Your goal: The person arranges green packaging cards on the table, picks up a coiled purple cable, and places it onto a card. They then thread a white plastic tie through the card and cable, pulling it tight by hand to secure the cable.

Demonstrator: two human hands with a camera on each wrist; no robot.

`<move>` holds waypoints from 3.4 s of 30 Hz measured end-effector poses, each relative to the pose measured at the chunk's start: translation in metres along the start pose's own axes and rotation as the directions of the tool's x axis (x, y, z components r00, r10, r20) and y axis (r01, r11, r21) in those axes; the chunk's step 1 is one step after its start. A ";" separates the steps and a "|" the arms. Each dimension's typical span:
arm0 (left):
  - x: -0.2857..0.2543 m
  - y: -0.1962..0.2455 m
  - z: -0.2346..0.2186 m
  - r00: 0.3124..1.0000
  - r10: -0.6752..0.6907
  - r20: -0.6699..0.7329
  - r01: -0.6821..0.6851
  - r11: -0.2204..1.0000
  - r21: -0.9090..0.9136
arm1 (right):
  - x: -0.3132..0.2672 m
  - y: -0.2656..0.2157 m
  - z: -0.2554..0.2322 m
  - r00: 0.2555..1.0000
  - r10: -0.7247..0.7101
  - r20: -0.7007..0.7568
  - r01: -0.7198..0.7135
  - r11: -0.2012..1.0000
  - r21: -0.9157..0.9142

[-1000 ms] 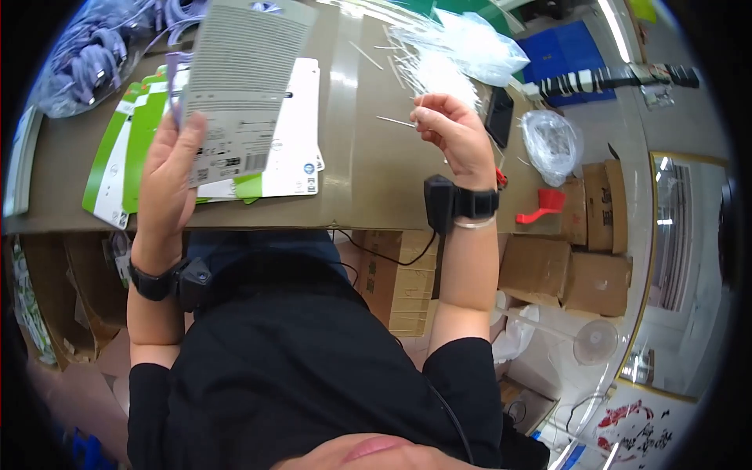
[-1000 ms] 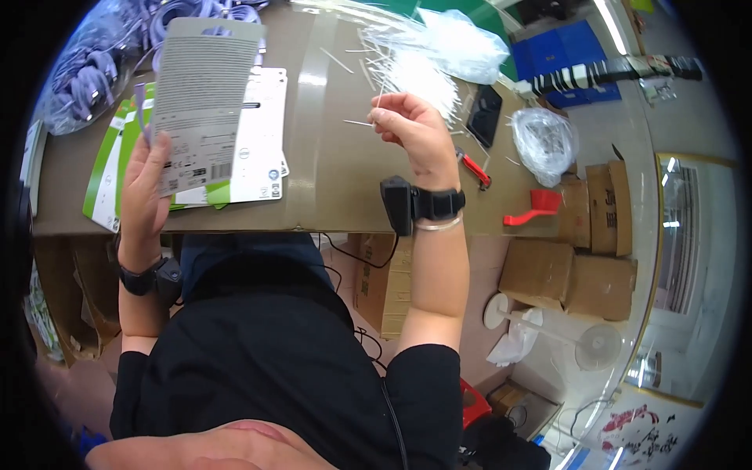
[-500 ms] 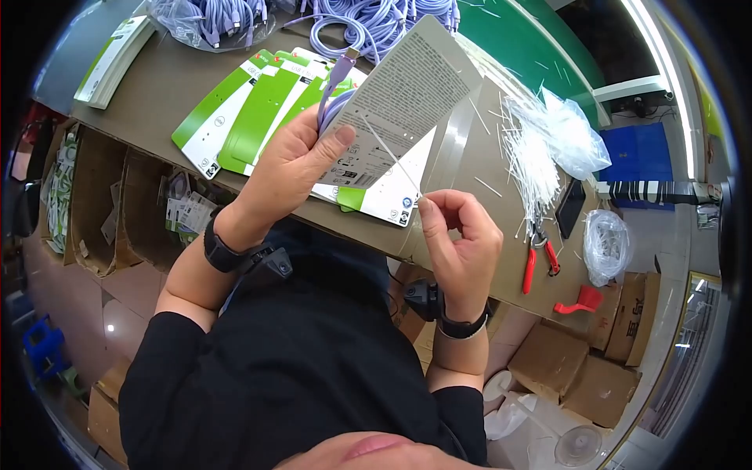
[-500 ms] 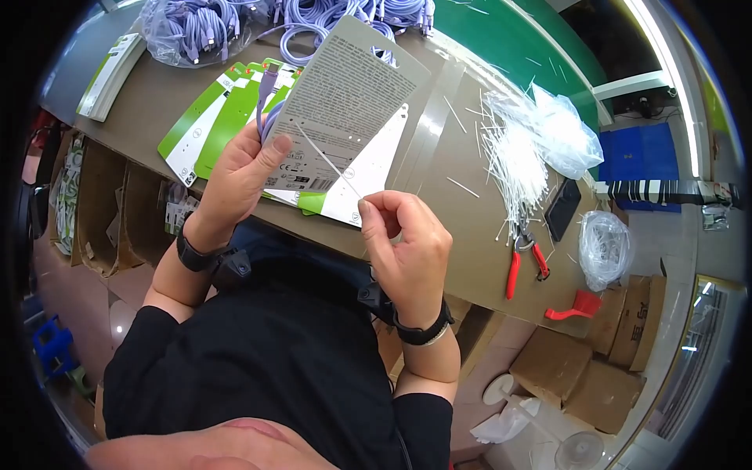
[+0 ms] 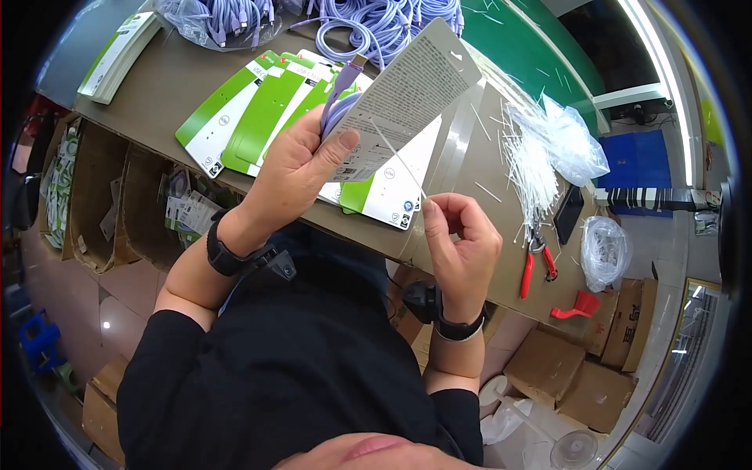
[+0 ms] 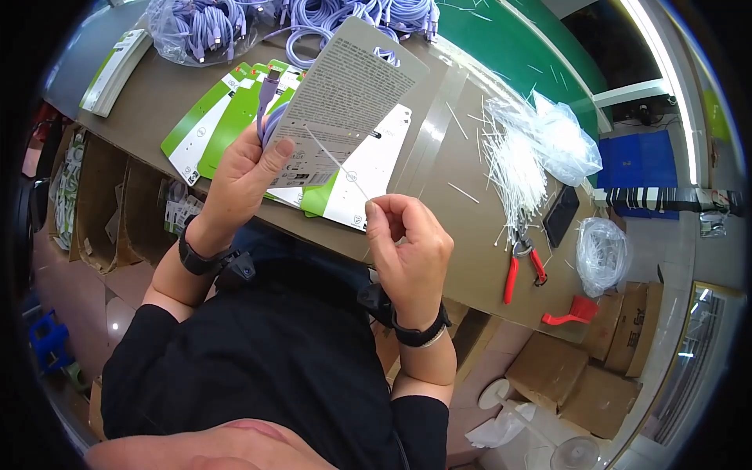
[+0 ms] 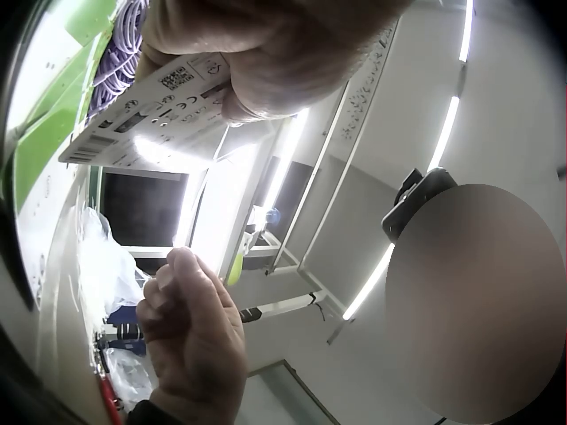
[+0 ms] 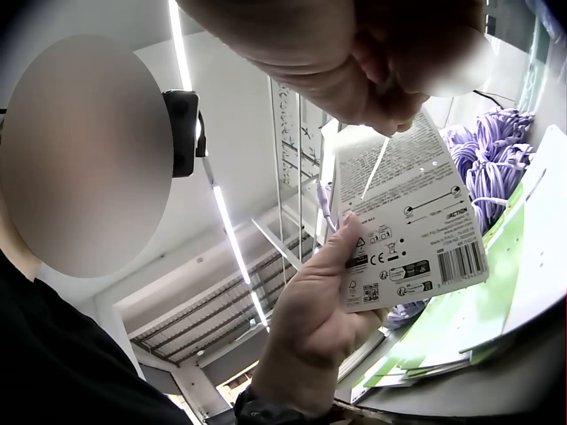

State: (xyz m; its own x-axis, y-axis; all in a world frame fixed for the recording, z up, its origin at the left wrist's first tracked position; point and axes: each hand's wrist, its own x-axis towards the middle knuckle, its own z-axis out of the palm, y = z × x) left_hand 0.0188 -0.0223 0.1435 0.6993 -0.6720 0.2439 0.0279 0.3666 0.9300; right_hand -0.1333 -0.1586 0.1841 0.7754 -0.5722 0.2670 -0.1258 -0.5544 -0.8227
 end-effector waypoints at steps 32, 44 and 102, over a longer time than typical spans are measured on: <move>0.019 0.058 0.015 0.851 -0.274 0.449 -0.147 0.697 0.702 | 0.008 -0.013 -0.003 0.783 -0.580 -0.225 0.473 0.791 -0.388; 0.004 0.035 0.010 0.774 -0.051 0.631 -0.527 0.500 0.687 | 0.015 0.004 -0.008 0.890 -0.409 0.203 0.452 0.851 -0.268; -0.003 0.009 -0.015 0.811 0.102 0.575 -0.491 0.653 0.576 | -0.009 0.028 0.005 0.546 -0.796 0.260 0.837 0.532 -0.129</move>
State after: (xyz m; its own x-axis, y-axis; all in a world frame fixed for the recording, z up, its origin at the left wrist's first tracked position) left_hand 0.0284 -0.0072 0.1474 0.1592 -0.8781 0.4513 -0.7367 0.1986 0.6463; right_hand -0.1407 -0.1660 0.1561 0.6845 0.2859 0.6707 0.5020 -0.8519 -0.1492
